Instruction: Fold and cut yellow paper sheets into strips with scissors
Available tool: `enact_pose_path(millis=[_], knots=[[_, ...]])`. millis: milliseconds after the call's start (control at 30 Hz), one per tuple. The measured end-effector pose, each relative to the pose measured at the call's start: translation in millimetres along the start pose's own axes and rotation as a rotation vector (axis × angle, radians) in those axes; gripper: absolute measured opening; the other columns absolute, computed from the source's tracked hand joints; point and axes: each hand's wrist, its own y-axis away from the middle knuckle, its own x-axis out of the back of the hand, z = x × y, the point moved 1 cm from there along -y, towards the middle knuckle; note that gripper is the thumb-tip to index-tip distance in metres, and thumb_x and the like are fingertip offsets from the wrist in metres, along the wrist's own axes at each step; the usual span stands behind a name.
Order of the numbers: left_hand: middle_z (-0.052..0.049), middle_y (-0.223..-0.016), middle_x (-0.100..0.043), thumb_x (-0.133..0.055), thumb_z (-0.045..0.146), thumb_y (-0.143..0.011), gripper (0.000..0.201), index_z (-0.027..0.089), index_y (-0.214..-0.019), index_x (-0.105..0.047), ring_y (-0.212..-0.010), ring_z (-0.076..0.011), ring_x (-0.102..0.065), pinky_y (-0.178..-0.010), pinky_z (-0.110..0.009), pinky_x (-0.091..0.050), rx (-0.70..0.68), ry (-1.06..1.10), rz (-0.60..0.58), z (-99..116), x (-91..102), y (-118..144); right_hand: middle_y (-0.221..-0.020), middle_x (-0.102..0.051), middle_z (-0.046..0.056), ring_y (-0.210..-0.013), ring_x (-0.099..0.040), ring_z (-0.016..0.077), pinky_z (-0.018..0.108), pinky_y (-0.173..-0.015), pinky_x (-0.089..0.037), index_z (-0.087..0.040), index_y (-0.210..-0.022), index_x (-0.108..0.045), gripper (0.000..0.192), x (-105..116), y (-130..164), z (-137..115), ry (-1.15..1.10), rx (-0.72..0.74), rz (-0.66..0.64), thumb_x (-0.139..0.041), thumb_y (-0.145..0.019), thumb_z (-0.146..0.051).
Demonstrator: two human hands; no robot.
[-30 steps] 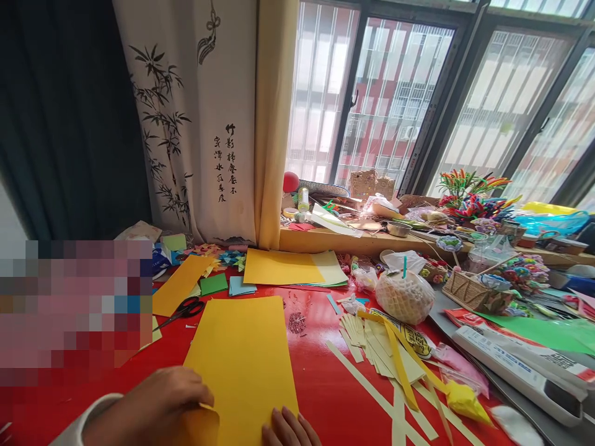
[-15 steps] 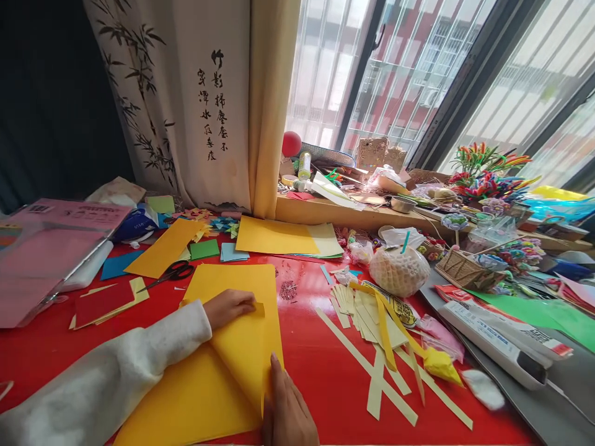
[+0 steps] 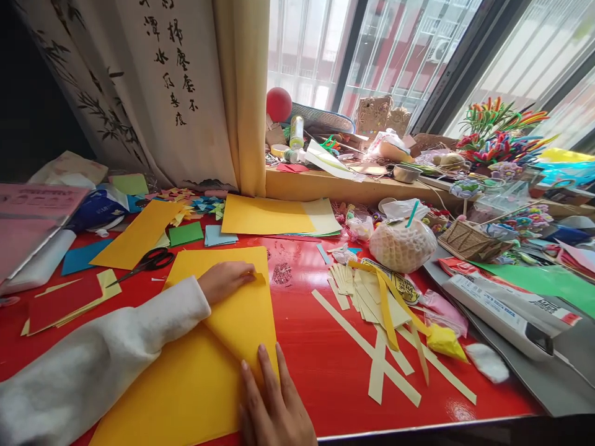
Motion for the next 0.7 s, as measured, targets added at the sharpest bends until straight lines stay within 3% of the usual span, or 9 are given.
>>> enact_pose_path(millis=[133, 300, 467, 567, 700], knots=[[0.001, -0.081, -0.058, -0.034, 0.038, -0.081, 0.023, 0.023, -0.084, -0.051, -0.072, -0.0157, -0.053, -0.056, -0.024, -0.031, 0.013, -0.016, 0.032, 0, -5.7, -2, -0.109, -0.053, 0.014, -0.105, -0.043, 0.0303, 0.03, -0.073, -0.05, -0.014, -0.109, -0.052, 0.041, -1, 0, 0, 0.064, 0.052, -0.006, -0.048, -0.073, -0.033], [0.002, -0.078, -0.059, -0.037, 0.041, -0.078, 0.022, 0.023, -0.08, -0.049, -0.069, -0.0155, -0.053, -0.056, -0.025, -0.032, 0.066, 0.033, 0.048, -2, -8.3, -1, -0.11, -0.053, 0.011, -0.105, -0.044, 0.0271, 0.031, -0.073, -0.049, -0.02, -0.111, -0.049, 0.036, -9, 8, -4, 0.061, -0.107, 0.054, -0.036, -0.079, -0.033], [0.002, -0.079, -0.06, -0.038, 0.043, -0.077, 0.022, 0.023, -0.08, -0.047, -0.068, -0.0158, -0.053, -0.056, -0.025, -0.033, 0.107, 0.071, 0.039, -2, -7.9, -2, -0.104, -0.056, 0.012, -0.102, -0.047, 0.0266, 0.027, -0.069, -0.049, -0.018, -0.11, -0.05, 0.038, -12, 9, -1, 0.116, 0.009, 0.067, -0.033, -0.08, -0.032], [0.002, -0.08, -0.06, -0.039, 0.043, -0.076, 0.022, 0.023, -0.081, -0.047, -0.069, -0.0159, -0.054, -0.057, -0.025, -0.034, 0.107, 0.08, 0.037, -3, -8.6, -3, -0.103, -0.057, 0.011, -0.102, -0.048, 0.0263, 0.028, -0.068, -0.048, -0.021, -0.107, -0.053, 0.038, -18, 9, -4, 0.108, -0.082, 0.11, -0.027, -0.082, -0.033], [0.001, -0.081, -0.06, -0.04, 0.044, -0.075, 0.024, 0.022, -0.082, -0.048, -0.07, -0.0161, -0.054, -0.057, -0.025, -0.035, 0.103, 0.086, 0.031, -2, -9.7, -4, -0.099, -0.06, 0.008, -0.099, -0.05, 0.0253, 0.03, -0.068, -0.047, -0.024, -0.099, -0.058, 0.039, -25, 11, -13, 0.099, -0.202, 0.266, -0.023, -0.083, -0.033]])
